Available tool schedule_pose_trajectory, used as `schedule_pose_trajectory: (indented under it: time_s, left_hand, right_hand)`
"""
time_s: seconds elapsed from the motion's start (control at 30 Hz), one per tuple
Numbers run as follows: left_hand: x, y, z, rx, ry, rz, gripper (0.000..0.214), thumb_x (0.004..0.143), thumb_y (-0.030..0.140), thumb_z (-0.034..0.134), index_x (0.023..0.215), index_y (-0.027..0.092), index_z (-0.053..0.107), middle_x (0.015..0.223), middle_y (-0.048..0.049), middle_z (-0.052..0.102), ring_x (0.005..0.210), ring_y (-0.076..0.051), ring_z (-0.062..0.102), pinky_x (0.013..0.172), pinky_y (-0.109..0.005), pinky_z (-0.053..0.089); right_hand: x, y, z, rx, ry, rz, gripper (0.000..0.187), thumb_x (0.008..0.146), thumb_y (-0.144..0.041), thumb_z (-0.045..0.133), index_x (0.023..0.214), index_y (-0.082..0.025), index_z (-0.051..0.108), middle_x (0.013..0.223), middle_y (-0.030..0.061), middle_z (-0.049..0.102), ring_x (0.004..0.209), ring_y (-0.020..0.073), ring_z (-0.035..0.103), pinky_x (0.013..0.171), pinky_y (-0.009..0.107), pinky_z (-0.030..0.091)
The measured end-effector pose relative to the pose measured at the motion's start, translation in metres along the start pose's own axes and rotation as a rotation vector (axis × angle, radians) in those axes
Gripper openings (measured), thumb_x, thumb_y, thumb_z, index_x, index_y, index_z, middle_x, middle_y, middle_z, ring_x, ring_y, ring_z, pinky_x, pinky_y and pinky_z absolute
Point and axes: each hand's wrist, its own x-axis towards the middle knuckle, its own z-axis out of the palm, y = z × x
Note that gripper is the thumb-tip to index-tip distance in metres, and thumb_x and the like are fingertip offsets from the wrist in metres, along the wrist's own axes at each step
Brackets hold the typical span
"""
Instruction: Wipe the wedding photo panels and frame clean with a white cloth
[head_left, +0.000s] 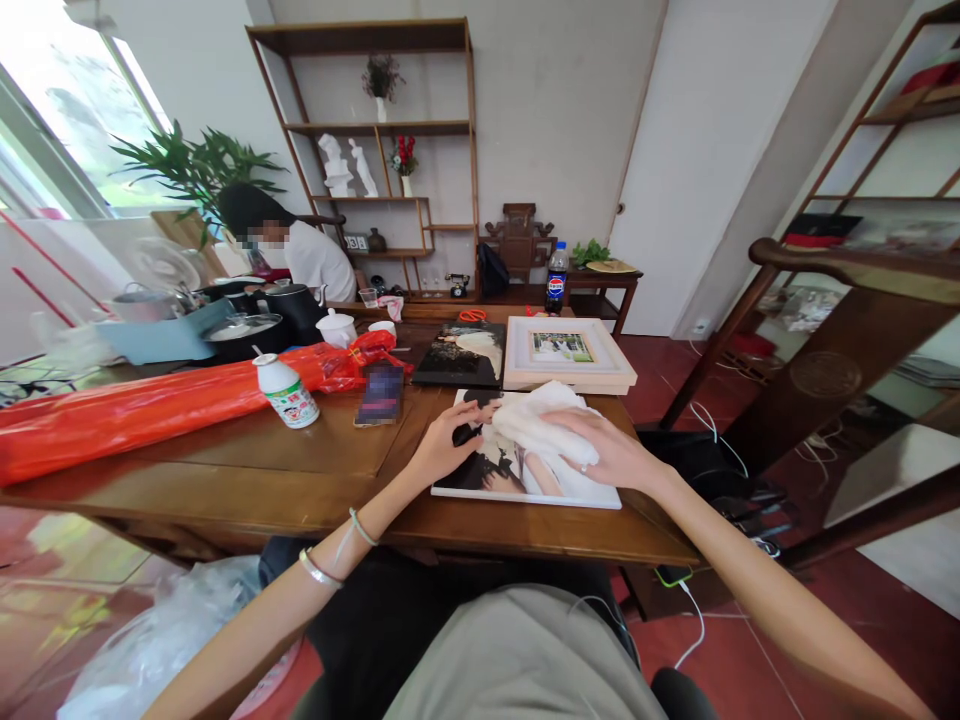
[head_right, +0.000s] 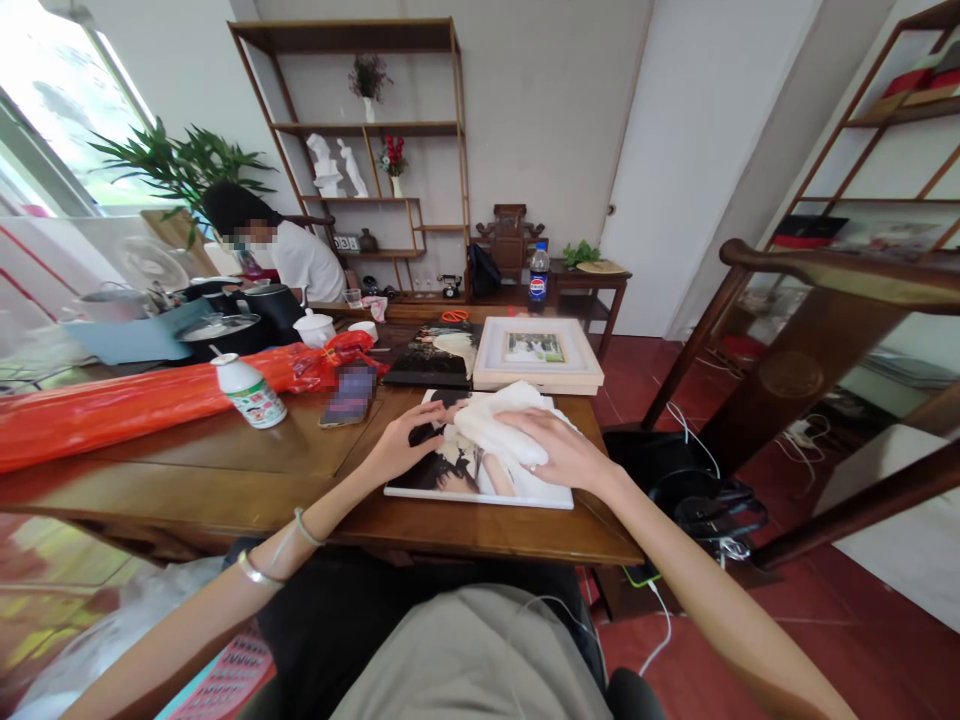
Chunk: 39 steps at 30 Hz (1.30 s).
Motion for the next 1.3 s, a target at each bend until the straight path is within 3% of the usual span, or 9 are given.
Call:
schedule_pose_trajectory:
  time_s: [0.2,0.33,0.43,0.63,0.8,0.97,1.17,1.23,1.3]
  left_hand:
    - [-0.004,-0.007,0.004,0.037,-0.05,0.074,0.037,0.083,0.021,0.05,0.119,0.022,0.055,0.132,-0.0081,0.05,0.129,-0.024,0.036,0.107,-0.046,0.029]
    - [-0.004,-0.007,0.005,0.068,-0.063,0.073,0.036,0.083,0.021,0.05,0.119,0.023,0.055,0.131,-0.0072,0.049,0.129,-0.023,0.036,0.107,-0.045,0.028]
    - [-0.004,-0.006,0.005,0.074,-0.047,0.088,0.033,0.083,0.021,0.05,0.116,0.023,0.057,0.13,-0.0074,0.05,0.128,-0.024,0.037,0.107,-0.046,0.029]
    - [-0.004,-0.003,0.004,0.082,-0.032,0.114,0.03,0.084,0.021,0.05,0.113,0.022,0.058,0.127,-0.0084,0.052,0.126,-0.024,0.039,0.106,-0.046,0.031]
    - [-0.004,-0.001,0.002,0.095,-0.052,0.111,0.03,0.085,0.022,0.048,0.114,0.021,0.058,0.128,-0.0091,0.052,0.127,-0.023,0.038,0.107,-0.045,0.03]
    - [-0.005,0.001,0.001,0.099,-0.066,0.093,0.029,0.085,0.022,0.048,0.113,0.021,0.058,0.13,-0.0093,0.05,0.128,-0.023,0.037,0.107,-0.045,0.029]
    - [-0.005,0.003,0.001,0.104,-0.081,0.076,0.03,0.086,0.023,0.047,0.113,0.021,0.057,0.13,-0.0092,0.049,0.129,-0.023,0.035,0.108,-0.044,0.029]
    - [-0.005,0.003,0.001,0.104,-0.077,0.079,0.029,0.086,0.023,0.047,0.112,0.021,0.058,0.129,-0.0092,0.05,0.128,-0.023,0.036,0.107,-0.044,0.029]
    - [-0.004,0.004,0.001,0.105,-0.076,0.08,0.029,0.086,0.023,0.047,0.112,0.022,0.058,0.128,-0.0086,0.051,0.128,-0.023,0.037,0.107,-0.045,0.029]
  right_hand:
    - [-0.015,-0.007,-0.028,-0.098,-0.038,-0.067,0.066,0.075,-0.006,0.049,0.137,-0.026,0.036,0.133,0.0072,0.048,0.119,0.0227,0.046,0.096,0.039,0.04]
    - [-0.032,-0.025,-0.029,-0.535,0.039,-0.078,0.065,0.077,0.002,0.048,0.129,-0.037,0.043,0.145,0.0041,0.03,0.13,0.0251,0.03,0.104,0.055,0.025]
    - [-0.033,-0.039,-0.015,-0.723,0.018,-0.128,0.044,0.081,-0.003,0.051,0.114,-0.031,0.053,0.146,0.0053,0.03,0.132,0.027,0.026,0.104,0.063,0.014]
    - [0.002,-0.05,0.014,-0.843,-0.015,-0.04,0.034,0.078,-0.025,0.059,0.112,-0.021,0.055,0.132,0.0146,0.046,0.128,0.0369,0.027,0.097,0.073,0.001]
    - [0.045,-0.053,0.033,-0.927,0.022,0.173,0.02,0.082,-0.014,0.049,0.096,-0.019,0.061,0.104,0.0132,0.06,0.109,0.0337,0.047,0.098,0.068,0.014]
    - [0.057,-0.035,0.013,-0.603,0.015,0.247,0.023,0.075,-0.012,0.05,0.095,-0.018,0.06,0.094,0.0092,0.061,0.08,0.023,0.058,0.081,0.042,0.045]
    - [0.002,0.012,-0.039,0.144,0.817,0.415,0.035,0.081,-0.03,0.045,0.114,-0.022,0.052,0.106,0.0058,0.061,0.092,0.0253,0.059,0.079,0.042,0.048]
    - [-0.016,0.021,-0.042,0.419,0.893,0.509,0.039,0.084,-0.037,0.041,0.12,-0.024,0.048,0.11,0.0065,0.061,0.091,0.0256,0.061,0.077,0.042,0.05]
    - [-0.028,0.025,-0.034,0.629,0.845,0.606,0.041,0.083,-0.043,0.045,0.119,-0.023,0.049,0.109,0.0076,0.063,0.088,0.0254,0.062,0.075,0.041,0.051]
